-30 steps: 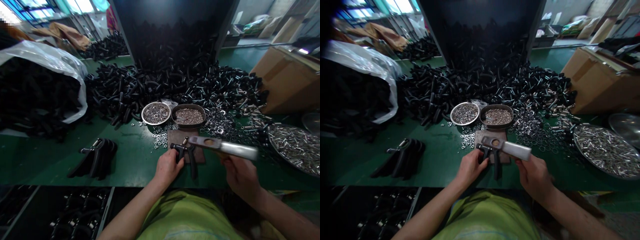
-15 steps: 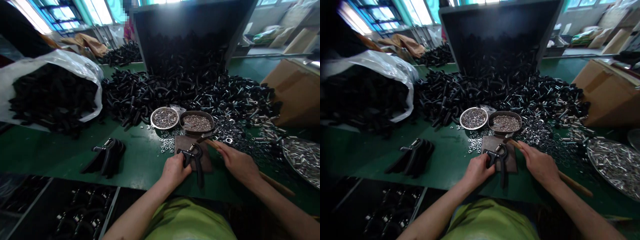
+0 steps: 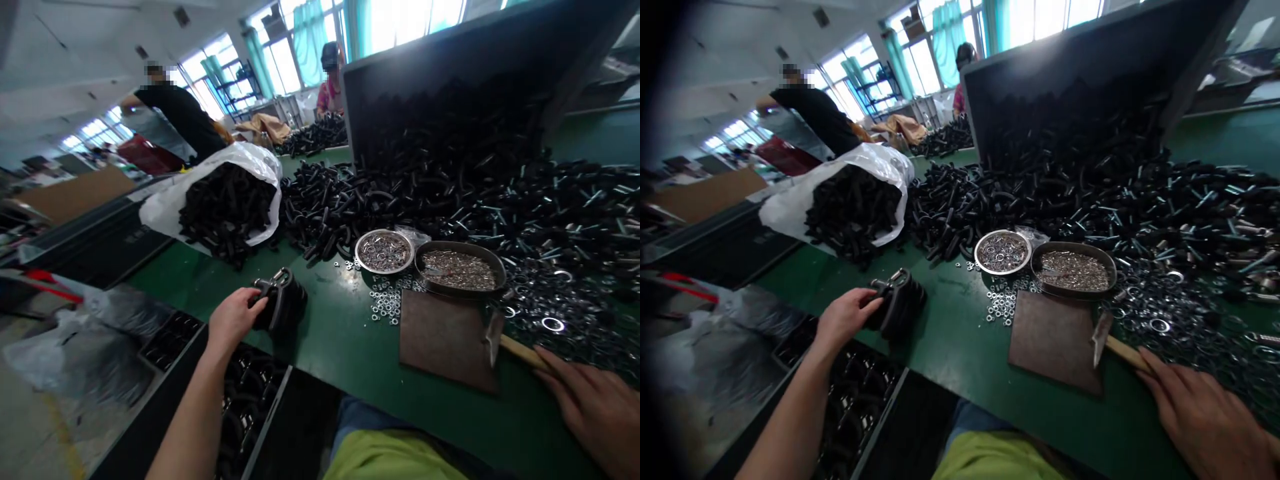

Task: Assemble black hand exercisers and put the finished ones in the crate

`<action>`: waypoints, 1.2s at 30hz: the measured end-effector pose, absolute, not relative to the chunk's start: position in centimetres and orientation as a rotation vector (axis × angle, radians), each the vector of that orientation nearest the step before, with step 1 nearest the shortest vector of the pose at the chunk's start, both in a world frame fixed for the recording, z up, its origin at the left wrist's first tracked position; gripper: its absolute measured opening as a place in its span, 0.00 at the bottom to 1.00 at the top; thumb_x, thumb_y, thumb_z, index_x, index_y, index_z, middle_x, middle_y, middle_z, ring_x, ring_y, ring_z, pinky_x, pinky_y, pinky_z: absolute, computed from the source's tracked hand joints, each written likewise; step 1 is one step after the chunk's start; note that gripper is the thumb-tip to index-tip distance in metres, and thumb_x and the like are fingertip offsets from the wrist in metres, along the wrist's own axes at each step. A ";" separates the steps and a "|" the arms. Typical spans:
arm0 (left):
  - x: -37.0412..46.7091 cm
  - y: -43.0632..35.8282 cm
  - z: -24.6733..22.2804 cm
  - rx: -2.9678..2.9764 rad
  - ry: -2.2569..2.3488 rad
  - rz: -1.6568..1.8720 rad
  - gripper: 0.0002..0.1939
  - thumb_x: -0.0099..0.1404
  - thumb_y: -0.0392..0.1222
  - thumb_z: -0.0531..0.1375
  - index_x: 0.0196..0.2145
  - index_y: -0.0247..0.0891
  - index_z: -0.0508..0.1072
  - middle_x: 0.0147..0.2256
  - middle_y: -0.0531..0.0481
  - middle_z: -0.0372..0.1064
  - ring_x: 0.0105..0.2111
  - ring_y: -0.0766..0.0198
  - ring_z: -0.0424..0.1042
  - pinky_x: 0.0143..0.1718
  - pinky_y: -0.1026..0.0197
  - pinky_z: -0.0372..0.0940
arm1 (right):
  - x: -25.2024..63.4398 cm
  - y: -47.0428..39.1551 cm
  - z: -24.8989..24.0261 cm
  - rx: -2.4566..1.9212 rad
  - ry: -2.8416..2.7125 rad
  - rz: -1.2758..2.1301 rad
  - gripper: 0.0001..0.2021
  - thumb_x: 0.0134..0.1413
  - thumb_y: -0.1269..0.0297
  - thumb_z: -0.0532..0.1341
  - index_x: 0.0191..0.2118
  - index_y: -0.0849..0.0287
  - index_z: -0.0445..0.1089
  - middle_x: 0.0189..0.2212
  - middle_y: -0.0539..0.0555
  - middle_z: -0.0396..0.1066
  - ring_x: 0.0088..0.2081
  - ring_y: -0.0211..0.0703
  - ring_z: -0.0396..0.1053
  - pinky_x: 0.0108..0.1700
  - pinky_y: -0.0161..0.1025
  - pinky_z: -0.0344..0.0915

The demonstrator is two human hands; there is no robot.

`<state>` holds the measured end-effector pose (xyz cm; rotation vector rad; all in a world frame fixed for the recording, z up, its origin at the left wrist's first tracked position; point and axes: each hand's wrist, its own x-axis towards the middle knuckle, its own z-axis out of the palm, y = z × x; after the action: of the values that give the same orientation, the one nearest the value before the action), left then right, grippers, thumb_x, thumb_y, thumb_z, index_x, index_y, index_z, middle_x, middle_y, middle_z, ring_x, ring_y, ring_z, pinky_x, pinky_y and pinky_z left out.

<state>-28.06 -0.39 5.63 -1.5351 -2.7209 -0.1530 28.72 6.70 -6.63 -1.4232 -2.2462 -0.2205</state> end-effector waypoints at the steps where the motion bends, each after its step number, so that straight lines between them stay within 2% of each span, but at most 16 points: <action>1: -28.8 -0.5 5.5 -1.527 -2.769 -0.060 0.18 0.62 0.52 0.52 0.41 0.41 0.74 0.40 0.47 0.73 0.37 0.57 0.71 0.34 0.61 0.61 | 28.8 6.8 -6.7 -1.399 -2.291 -0.279 0.25 0.56 0.58 0.49 0.61 0.43 0.57 0.30 0.61 0.71 0.30 0.58 0.65 0.28 0.50 0.55; 4: -28.5 0.5 5.6 -1.517 -2.719 0.025 0.21 0.63 0.55 0.50 0.42 0.39 0.74 0.43 0.43 0.71 0.41 0.52 0.71 0.38 0.57 0.63 | 29.1 7.0 -7.0 -1.361 -2.358 -0.442 0.22 0.58 0.58 0.49 0.56 0.51 0.65 0.35 0.61 0.71 0.34 0.56 0.66 0.33 0.49 0.58; 6: -26.4 2.9 5.9 -1.601 -2.554 -0.105 0.22 0.64 0.54 0.49 0.42 0.38 0.74 0.44 0.41 0.70 0.43 0.51 0.69 0.43 0.54 0.63 | 29.1 7.3 -7.0 -1.355 -2.348 -0.460 0.20 0.58 0.56 0.49 0.50 0.57 0.70 0.36 0.61 0.71 0.37 0.54 0.67 0.36 0.49 0.60; 8: -22.8 6.6 6.0 -1.831 -2.361 -0.291 0.19 0.65 0.52 0.50 0.43 0.38 0.73 0.44 0.44 0.70 0.44 0.53 0.68 0.46 0.55 0.62 | 28.9 7.7 -6.7 -1.324 -2.323 -0.436 0.20 0.59 0.55 0.50 0.47 0.60 0.71 0.37 0.61 0.71 0.38 0.52 0.67 0.38 0.48 0.61; 11: -15.7 14.6 5.7 -2.237 -2.021 -0.466 0.14 0.66 0.46 0.51 0.43 0.41 0.73 0.43 0.47 0.70 0.44 0.59 0.68 0.47 0.59 0.62 | 28.0 8.6 -5.7 -1.266 -2.281 -0.355 0.17 0.60 0.57 0.51 0.46 0.60 0.71 0.37 0.60 0.71 0.39 0.50 0.67 0.41 0.46 0.62; 15: -6.3 26.2 4.6 -2.409 -1.701 -0.352 0.13 0.66 0.40 0.52 0.45 0.41 0.71 0.47 0.49 0.68 0.47 0.62 0.64 0.49 0.63 0.60 | 26.4 9.6 -3.8 -1.226 -2.243 -0.261 0.13 0.60 0.61 0.54 0.46 0.58 0.71 0.39 0.58 0.70 0.41 0.48 0.66 0.43 0.46 0.62; 18: -1.6 32.7 3.7 -2.407 -1.673 -0.341 0.14 0.64 0.36 0.52 0.46 0.38 0.71 0.49 0.44 0.66 0.48 0.58 0.62 0.47 0.59 0.60 | 25.8 10.3 -2.4 -1.264 -2.245 -0.179 0.12 0.59 0.67 0.54 0.46 0.57 0.70 0.38 0.57 0.69 0.40 0.45 0.66 0.43 0.44 0.62; 21: 0.6 36.4 2.8 -2.374 -1.691 -0.326 0.15 0.64 0.32 0.49 0.42 0.32 0.72 0.45 0.37 0.67 0.48 0.51 0.61 0.45 0.52 0.58 | 26.8 11.7 -1.3 -1.336 -2.228 -0.124 0.12 0.59 0.71 0.53 0.45 0.57 0.71 0.38 0.56 0.70 0.40 0.44 0.66 0.43 0.42 0.63; 25: 1.3 38.0 2.3 -2.361 -1.691 -0.304 0.14 0.63 0.31 0.48 0.36 0.32 0.74 0.38 0.36 0.69 0.47 0.49 0.59 0.47 0.47 0.53 | 31.2 15.6 -0.3 -1.565 -2.135 -0.146 0.12 0.61 0.67 0.51 0.43 0.59 0.71 0.39 0.58 0.70 0.41 0.46 0.65 0.44 0.43 0.63; 28: 0.9 37.2 3.1 -2.354 -1.662 -0.330 0.13 0.62 0.33 0.51 0.36 0.33 0.75 0.41 0.36 0.67 0.48 0.48 0.58 0.48 0.46 0.51 | 35.6 19.4 -0.1 -1.886 -2.094 -0.206 0.14 0.60 0.67 0.51 0.41 0.61 0.73 0.38 0.60 0.71 0.44 0.48 0.64 0.46 0.44 0.61; 32: -0.6 33.9 5.6 -2.269 -1.616 -0.561 0.11 0.60 0.41 0.57 0.39 0.43 0.77 0.46 0.41 0.64 0.50 0.47 0.58 0.48 0.47 0.52 | 39.6 22.8 -0.6 -2.163 -2.058 -0.172 0.13 0.55 0.74 0.53 0.37 0.64 0.75 0.37 0.64 0.72 0.42 0.49 0.66 0.39 0.41 0.59; 36: -3.4 28.4 7.9 -2.282 -1.825 -0.746 0.16 0.61 0.43 0.55 0.47 0.47 0.73 0.37 0.46 0.71 0.44 0.51 0.67 0.46 0.50 0.57 | 40.7 23.6 -0.9 -2.186 -2.099 -0.066 0.10 0.52 0.73 0.56 0.36 0.63 0.75 0.35 0.62 0.73 0.37 0.47 0.69 0.34 0.40 0.56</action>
<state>-3.40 28.39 7.86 -2.2820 -1.8246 -0.7460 40.74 23.59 -0.93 -2.1860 -2.0988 -0.0665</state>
